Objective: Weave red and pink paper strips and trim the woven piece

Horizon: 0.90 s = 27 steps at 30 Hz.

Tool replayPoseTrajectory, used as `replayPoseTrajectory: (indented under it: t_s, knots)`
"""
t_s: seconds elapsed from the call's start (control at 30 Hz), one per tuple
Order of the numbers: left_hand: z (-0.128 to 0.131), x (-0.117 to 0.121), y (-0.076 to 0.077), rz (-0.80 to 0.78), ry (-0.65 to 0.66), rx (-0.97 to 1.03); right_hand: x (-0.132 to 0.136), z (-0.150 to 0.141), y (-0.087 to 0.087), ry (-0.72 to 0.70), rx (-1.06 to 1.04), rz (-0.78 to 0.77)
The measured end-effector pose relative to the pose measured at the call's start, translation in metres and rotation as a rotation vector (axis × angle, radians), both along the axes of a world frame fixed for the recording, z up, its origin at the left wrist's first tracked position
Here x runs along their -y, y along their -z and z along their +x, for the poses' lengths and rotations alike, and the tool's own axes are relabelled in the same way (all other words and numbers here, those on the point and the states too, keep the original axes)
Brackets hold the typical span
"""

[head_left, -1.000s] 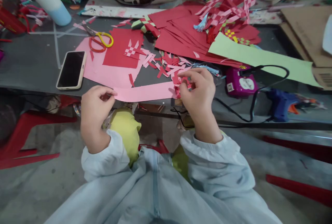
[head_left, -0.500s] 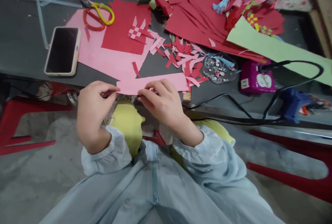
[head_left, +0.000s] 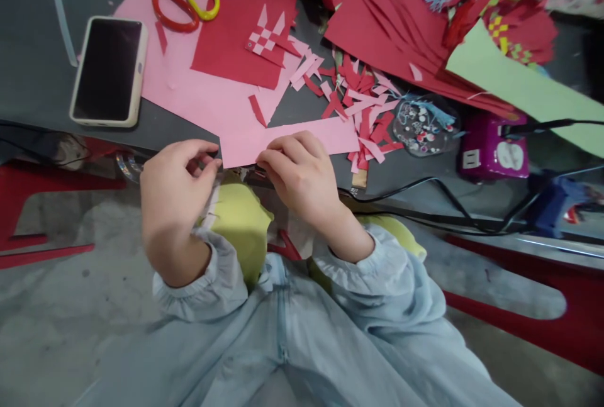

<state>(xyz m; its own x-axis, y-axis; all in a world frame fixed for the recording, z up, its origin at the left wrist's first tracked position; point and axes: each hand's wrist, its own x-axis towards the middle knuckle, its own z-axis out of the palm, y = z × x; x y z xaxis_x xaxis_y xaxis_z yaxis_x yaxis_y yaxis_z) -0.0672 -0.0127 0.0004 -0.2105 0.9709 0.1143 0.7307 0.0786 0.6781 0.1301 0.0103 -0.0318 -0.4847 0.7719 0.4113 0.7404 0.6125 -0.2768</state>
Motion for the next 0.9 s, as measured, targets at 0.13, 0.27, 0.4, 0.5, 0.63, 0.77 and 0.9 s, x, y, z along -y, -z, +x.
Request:
replayPoseTrajectory:
  t_s: [0.13,0.27,0.4,0.5,0.63,0.77,0.9]
  knots:
    - [0.0,0.003,-0.004,-0.054,-0.031,-0.016,-0.001,-0.003,-0.007,0.021,0.08,0.011]
    - [0.003,0.004,-0.01,-0.245,-0.008,-0.049,-0.005,-0.005,-0.016,0.003,0.165,0.0]
    - [0.007,0.0,-0.009,-0.321,0.038,-0.037,-0.014,-0.006,-0.021,-0.007,0.176,-0.051]
    - [0.01,-0.003,-0.006,-0.312,0.029,-0.021,-0.019,-0.005,-0.023,-0.025,0.146,-0.107]
    - [0.012,-0.005,-0.005,-0.318,-0.027,-0.007,-0.02,-0.001,-0.029,-0.064,0.147,-0.149]
    - [0.013,-0.003,-0.011,-0.393,-0.083,-0.029,-0.018,0.003,-0.038,-0.108,0.164,-0.186]
    - [0.015,-0.001,-0.019,-0.476,-0.046,-0.032,-0.022,0.006,-0.041,-0.162,0.152,-0.288]
